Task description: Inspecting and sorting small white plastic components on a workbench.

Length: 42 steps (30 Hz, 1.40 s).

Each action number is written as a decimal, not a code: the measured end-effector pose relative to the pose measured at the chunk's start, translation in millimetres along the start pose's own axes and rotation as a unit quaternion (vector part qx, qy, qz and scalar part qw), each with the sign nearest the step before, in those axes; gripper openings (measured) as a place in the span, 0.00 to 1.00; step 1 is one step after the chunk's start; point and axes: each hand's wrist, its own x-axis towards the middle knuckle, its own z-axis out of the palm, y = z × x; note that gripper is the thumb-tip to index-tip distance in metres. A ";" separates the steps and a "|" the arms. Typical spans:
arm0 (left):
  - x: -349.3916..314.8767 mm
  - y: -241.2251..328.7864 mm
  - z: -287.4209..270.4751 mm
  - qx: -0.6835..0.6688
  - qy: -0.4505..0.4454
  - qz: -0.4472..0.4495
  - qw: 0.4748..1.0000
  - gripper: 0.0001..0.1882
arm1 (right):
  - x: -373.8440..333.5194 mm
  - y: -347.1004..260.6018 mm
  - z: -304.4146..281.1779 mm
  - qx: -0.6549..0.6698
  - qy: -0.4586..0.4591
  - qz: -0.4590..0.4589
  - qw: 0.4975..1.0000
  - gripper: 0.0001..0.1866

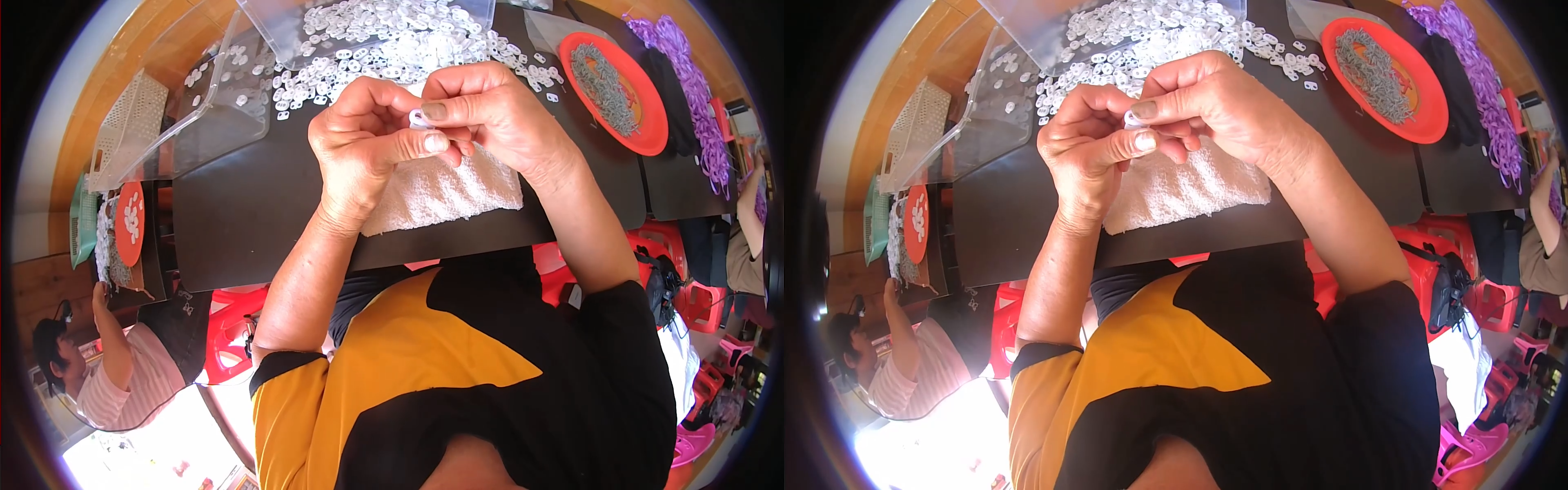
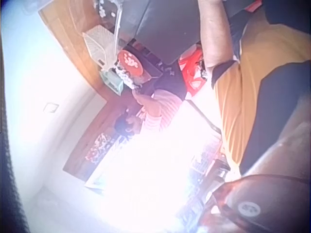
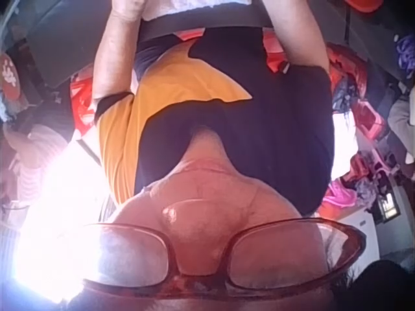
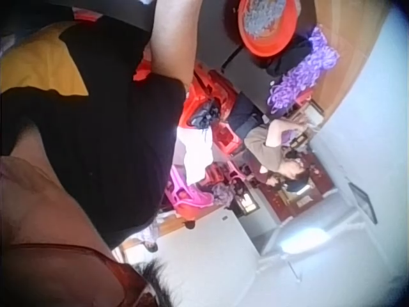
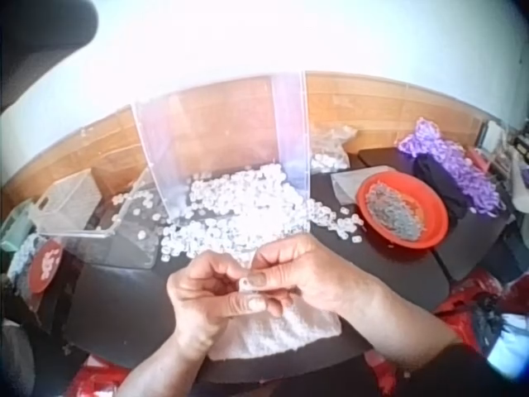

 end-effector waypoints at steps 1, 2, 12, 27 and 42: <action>-0.4 0.6 0.8 -0.024 0.001 -0.009 1.000 0.16 | 0.5 1.7 -0.2 0.015 -0.003 -0.004 1.000 0.12; -0.1 -0.2 -0.2 -0.025 0.001 -0.011 1.000 0.16 | 1.0 3.6 -1.1 0.016 -0.003 -0.002 1.000 0.12; 10.1 -1.7 -9.4 0.078 0.082 0.008 0.994 0.09 | 13.3 9.8 1.8 -0.023 0.034 -0.040 0.998 0.13; 39.6 96.8 -70.0 0.535 0.209 0.235 0.784 0.08 | 4.7 7.3 -22.4 -0.577 0.146 -0.106 0.797 0.08; -15.8 -9.8 -47.3 0.523 -0.023 0.020 0.852 0.08 | 29.0 49.9 -9.2 -0.688 0.096 -0.219 0.685 0.06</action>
